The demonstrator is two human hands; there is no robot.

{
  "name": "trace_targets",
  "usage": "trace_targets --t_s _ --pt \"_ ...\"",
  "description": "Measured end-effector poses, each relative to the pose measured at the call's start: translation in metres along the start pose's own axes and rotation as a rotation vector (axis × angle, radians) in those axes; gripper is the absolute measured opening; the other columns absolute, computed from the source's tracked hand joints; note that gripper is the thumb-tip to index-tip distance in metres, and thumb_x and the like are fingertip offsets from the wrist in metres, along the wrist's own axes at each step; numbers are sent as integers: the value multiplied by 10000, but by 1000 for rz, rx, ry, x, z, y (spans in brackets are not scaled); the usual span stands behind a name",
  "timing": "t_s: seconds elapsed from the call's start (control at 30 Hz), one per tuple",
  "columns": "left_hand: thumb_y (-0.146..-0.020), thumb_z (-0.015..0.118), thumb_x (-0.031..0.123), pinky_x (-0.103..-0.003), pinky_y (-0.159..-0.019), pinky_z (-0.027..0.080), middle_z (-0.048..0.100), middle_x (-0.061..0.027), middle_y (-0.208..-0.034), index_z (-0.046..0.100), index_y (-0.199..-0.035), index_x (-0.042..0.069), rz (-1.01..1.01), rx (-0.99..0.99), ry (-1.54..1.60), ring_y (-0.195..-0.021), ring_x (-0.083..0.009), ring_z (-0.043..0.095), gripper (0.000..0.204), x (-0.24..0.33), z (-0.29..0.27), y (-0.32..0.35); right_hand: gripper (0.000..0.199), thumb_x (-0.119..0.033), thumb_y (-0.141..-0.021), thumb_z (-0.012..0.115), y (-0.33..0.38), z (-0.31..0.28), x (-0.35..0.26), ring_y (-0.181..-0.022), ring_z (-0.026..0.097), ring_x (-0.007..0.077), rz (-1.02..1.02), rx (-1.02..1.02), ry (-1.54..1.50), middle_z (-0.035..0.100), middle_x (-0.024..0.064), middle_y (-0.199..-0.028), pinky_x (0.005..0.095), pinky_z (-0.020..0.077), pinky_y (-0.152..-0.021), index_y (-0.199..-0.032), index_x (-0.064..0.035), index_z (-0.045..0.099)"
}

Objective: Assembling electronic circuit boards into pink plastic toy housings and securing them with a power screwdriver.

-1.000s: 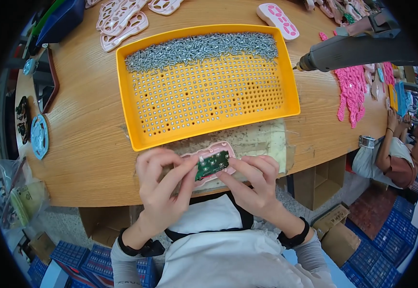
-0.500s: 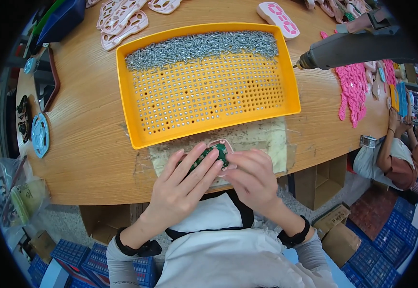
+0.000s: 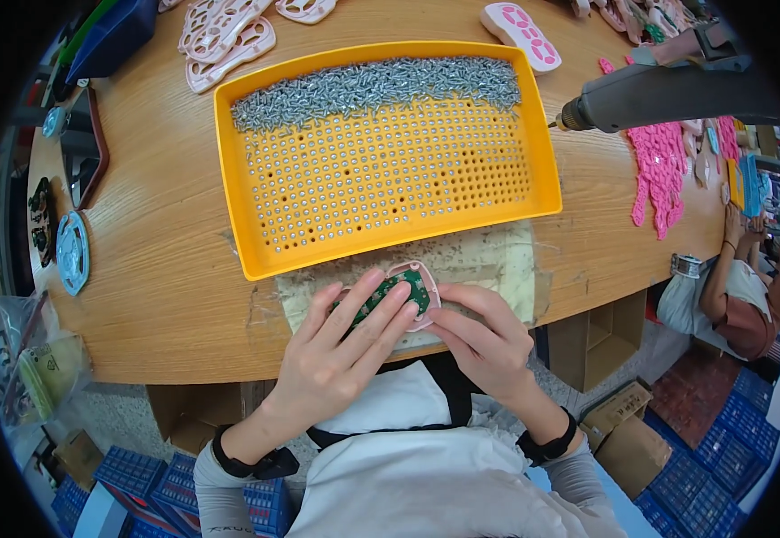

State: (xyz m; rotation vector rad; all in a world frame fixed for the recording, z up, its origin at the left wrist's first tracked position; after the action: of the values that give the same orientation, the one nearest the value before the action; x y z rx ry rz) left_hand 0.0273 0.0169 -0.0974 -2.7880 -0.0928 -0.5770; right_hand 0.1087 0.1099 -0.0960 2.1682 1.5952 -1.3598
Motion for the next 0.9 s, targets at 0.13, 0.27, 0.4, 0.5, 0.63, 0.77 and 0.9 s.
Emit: trace_targets --t_s 0.13,0.27,0.4,0.5,0.63,0.77,0.9 --pt "-779 589 102 -420 -929 410 561 -67 -1251 629 -1134 66 1 -6 -14 -1179 -252 512 359 1 1 -1 295 45 -617 684 2 0 2 -859 624 258 -5 -8 -1 635 129 -988 318 503 -732 -905 -13 667" --pt "-783 587 106 -413 -933 408 567 -64 -1243 627 -1137 71 7 -1 -25 -1174 -237 517 358 2 0 -2 276 45 -645 684 -1 -4 0 -858 624 264 17 -8 -13 634 133 -995 316 503 -734 -914 -16 667" --pt "-775 592 96 -411 -926 411 571 -64 -1236 624 -1140 67 -6 -4 -22 -1167 -240 522 367 0 0 0 305 -46 -732 713 -21 -45 5 -938 612 270 80 24 17 620 142 -1030 340 494 -802 -1020 -13 615" --pt "-772 592 85 -410 -920 414 573 -69 -1232 622 -1137 56 7 3 1 -1168 -244 523 368 1 -1 -4 429 -73 -834 589 -50 -109 20 -1055 553 257 16 446 -70 544 177 -1150 371 433 -913 -1227 0 434" --pt "-765 594 79 -413 -915 417 575 -79 -1226 619 -1136 46 7 26 14 -1170 -247 521 374 1 -3 -9 486 -53 -811 649 -124 -123 26 -1058 557 248 -80 470 -350 581 169 -1089 367 435 -906 -1228 9 407" --pt "-756 596 74 -404 -926 412 570 -89 -1229 613 -1139 38 10 26 27 -1173 -249 520 386 0 -1 -12 449 -20 -801 646 -150 -120 49 -986 582 190 152 217 -422 610 132 -999 318 443 -883 -1195 0 431" --pt "-731 621 45 -433 -918 411 574 -68 -1224 615 -1140 60 -45 34 96 -1164 -255 518 410 0 0 -12 411 -86 -804 675 -147 -139 47 -800 581 149 117 263 -131 583 71 -845 264 458 -786 -1149 -16 462"
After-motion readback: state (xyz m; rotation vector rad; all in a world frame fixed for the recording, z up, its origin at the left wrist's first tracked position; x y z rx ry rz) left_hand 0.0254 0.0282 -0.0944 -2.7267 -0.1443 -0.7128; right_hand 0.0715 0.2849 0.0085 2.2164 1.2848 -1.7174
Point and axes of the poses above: each hand's wrist, its own y-axis away from the middle knuckle, its own z-axis out of the palm, x = y × z, the point moved 9 cm from there along -y, towards the middle knuckle
